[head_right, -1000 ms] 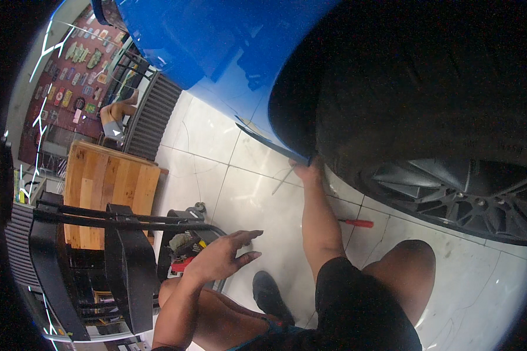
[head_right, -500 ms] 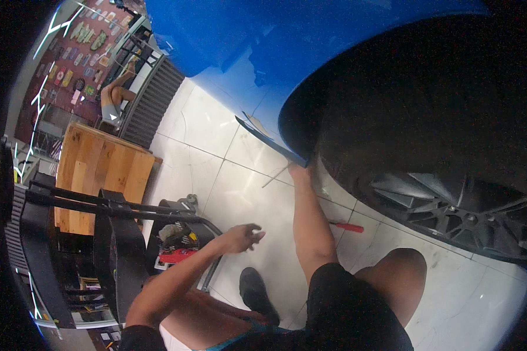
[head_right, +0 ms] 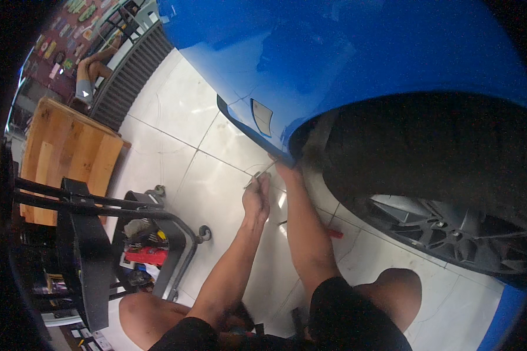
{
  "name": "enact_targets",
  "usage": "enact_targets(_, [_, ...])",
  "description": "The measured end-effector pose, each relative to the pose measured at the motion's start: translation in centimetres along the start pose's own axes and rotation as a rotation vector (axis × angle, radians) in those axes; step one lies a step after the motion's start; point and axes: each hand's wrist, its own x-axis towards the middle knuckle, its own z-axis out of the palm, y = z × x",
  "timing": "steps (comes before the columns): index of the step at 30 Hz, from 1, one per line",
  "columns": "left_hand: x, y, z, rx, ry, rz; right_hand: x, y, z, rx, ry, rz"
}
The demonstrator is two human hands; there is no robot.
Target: The person kneels beside a blue car and uses a screwdriver to remove fasteners from the front bumper. They then pull the bumper away from the vehicle, detaching it from the front end.
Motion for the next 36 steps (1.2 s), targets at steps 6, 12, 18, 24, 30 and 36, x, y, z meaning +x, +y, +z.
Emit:
enact_targets(6, [1.3, 1.8, -0.3, -0.002, 0.062, 0.168, -0.6, 0.6, -5.3, -0.120, -0.327, -0.009])
enact_targets(12, [0.0, 1.0, 1.3, 0.162, 0.105, 0.135, 1.1, 3.1, -7.4, -0.331, -0.422, -0.032])
enact_targets(18, [0.0, -0.9, 4.9, 0.063, -0.017, 0.157, 2.8, 3.3, -11.9, -0.006, -0.240, -0.092])
enact_targets(24, [-0.4, 0.3, -0.6, 0.093, 0.120, 0.132, -4.4, -9.5, -6.1, -0.594, -0.233, -0.105])
enact_targets(30, [-0.9, -0.2, 0.8, 0.085, 0.072, 0.127, -2.4, -7.3, -6.4, 0.053, -0.137, -0.039])
enact_targets(36, [-1.2, 0.9, 1.3, 0.130, 0.093, 0.188, -1.6, -2.0, -3.6, 0.537, -0.083, 0.049])
